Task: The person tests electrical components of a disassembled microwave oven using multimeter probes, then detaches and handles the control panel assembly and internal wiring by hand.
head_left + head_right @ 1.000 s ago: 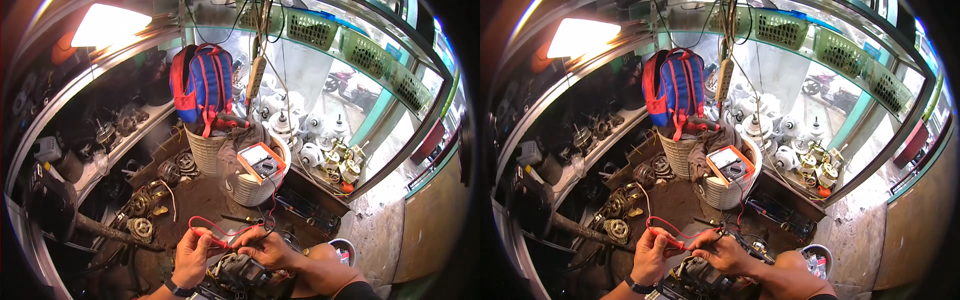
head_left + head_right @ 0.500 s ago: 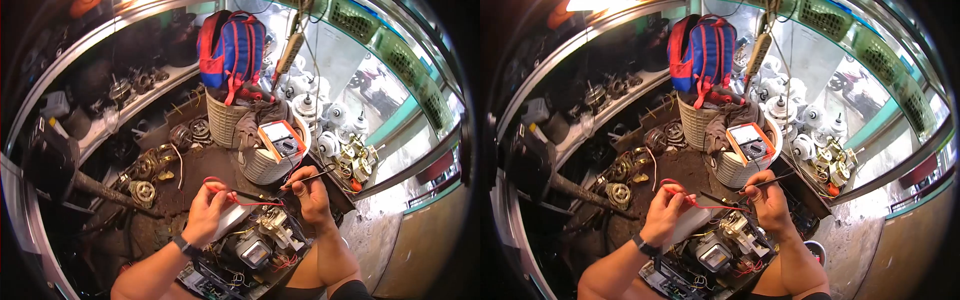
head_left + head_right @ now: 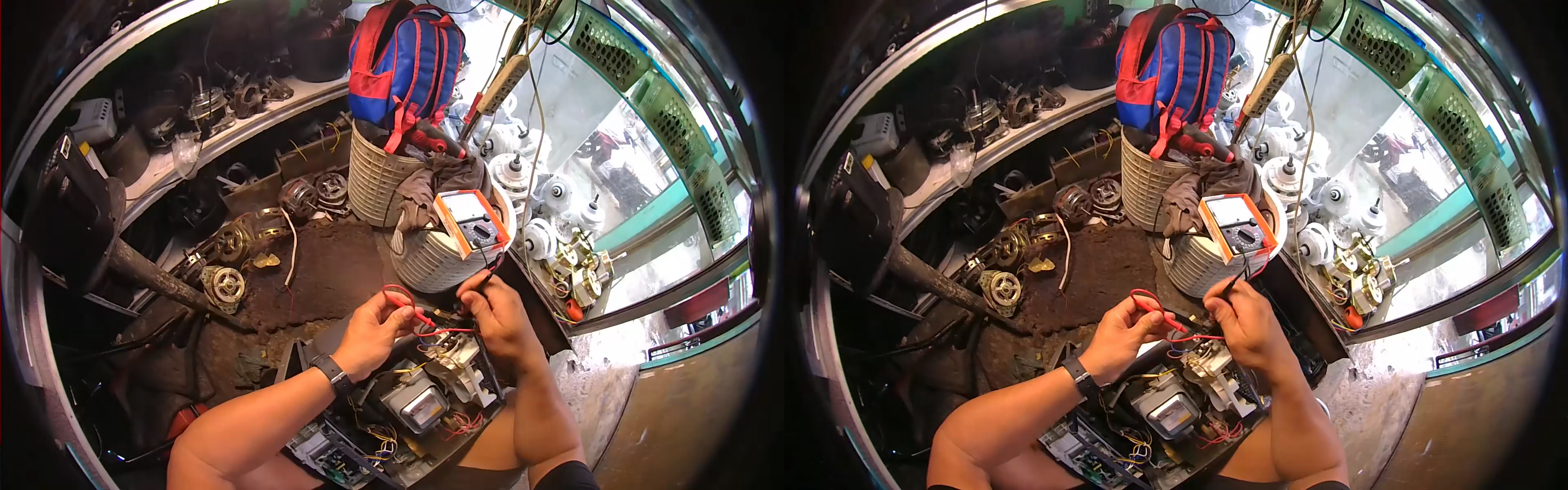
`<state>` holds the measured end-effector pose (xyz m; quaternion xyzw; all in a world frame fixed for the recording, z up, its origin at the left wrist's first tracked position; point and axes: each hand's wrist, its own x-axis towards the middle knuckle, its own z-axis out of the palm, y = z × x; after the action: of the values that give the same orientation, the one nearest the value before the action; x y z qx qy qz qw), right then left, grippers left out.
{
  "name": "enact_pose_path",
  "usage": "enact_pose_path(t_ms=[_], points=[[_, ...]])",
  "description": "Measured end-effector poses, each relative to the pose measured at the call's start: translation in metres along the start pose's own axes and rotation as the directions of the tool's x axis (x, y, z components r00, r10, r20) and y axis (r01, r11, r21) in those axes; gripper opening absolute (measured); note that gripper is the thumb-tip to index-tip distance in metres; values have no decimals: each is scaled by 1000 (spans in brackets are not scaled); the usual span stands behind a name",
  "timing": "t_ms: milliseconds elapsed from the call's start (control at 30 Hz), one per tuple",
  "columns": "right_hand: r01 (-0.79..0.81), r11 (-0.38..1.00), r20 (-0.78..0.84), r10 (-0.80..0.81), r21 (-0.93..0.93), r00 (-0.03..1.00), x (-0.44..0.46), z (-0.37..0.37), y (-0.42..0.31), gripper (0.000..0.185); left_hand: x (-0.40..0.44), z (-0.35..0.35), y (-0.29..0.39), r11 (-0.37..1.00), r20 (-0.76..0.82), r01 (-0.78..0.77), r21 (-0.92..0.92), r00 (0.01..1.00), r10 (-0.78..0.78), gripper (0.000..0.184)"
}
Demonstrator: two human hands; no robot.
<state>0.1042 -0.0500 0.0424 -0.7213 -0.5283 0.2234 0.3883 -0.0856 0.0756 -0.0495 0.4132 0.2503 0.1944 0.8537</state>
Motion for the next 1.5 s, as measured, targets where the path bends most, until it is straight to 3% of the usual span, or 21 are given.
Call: enact_pose_path(t_ms=[33, 67, 100, 167, 200, 300, 433, 533, 767, 933, 1067, 1167, 1500], points=[[5, 1000, -40, -6, -16, 999, 3, 0, 1, 17, -2, 2, 0, 999, 29, 35, -15, 999, -35, 11], [-103, 983, -38, 110, 155, 993, 5, 2, -4, 20, -2, 0, -4, 998, 45, 57, 33, 997, -59, 15], [-102, 983, -48, 110, 153, 993, 9, 0, -2, 20, -2, -1, -8, 998, 55, 57, 36, 997, -59, 15], [-178, 984, 90, 179, -25, 980, 18, -4, 7, 22, -6, -5, -16, 986, 33, 165, -19, 986, -165, 18], [-130, 986, 146, 145, -103, 979, 23, -7, 6, 21, -6, -8, -20, 979, 27, 198, 38, 980, -199, 20], [-196, 975, 265, 217, -104, 939, 27, -4, 14, 24, -9, -5, -14, 975, 6, 224, 18, 975, -224, 20], [-260, 965, 286, 258, -31, 923, 30, -1, 32, 26, -4, -7, -18, 983, 22, 184, -21, 983, -184, 18], [-240, 967, 312, 253, -81, 916, 34, 3, 37, 32, -4, -6, -22, 981, 21, 190, 22, 981, -191, 18], [-141, 989, 410, 113, 38, 905, 45, 2, 53, 36, -2, -5, -20, 973, 14, 228, 34, 974, -228, 21], [-176, 984, 585, 165, -38, 794, 56, -1, 43, 40, -3, -3, -21, 966, 11, 257, 24, 966, -257, 22], [-155, 982, 553, 71, 107, 830, 51, 1, 51, 42, 0, -7, -21, 966, 16, 257, 40, 966, -258, 22], [-113, 994, 538, 90, 9, 838, 50, -1, 53, 40, -2, -4, -17, 965, 8, 261, 27, 965, -261, 22], [-62, 998, 513, 45, 16, 857, 47, -2, 50, 39, -1, -6, -22, 967, 21, 254, 14, 967, -254, 21]])
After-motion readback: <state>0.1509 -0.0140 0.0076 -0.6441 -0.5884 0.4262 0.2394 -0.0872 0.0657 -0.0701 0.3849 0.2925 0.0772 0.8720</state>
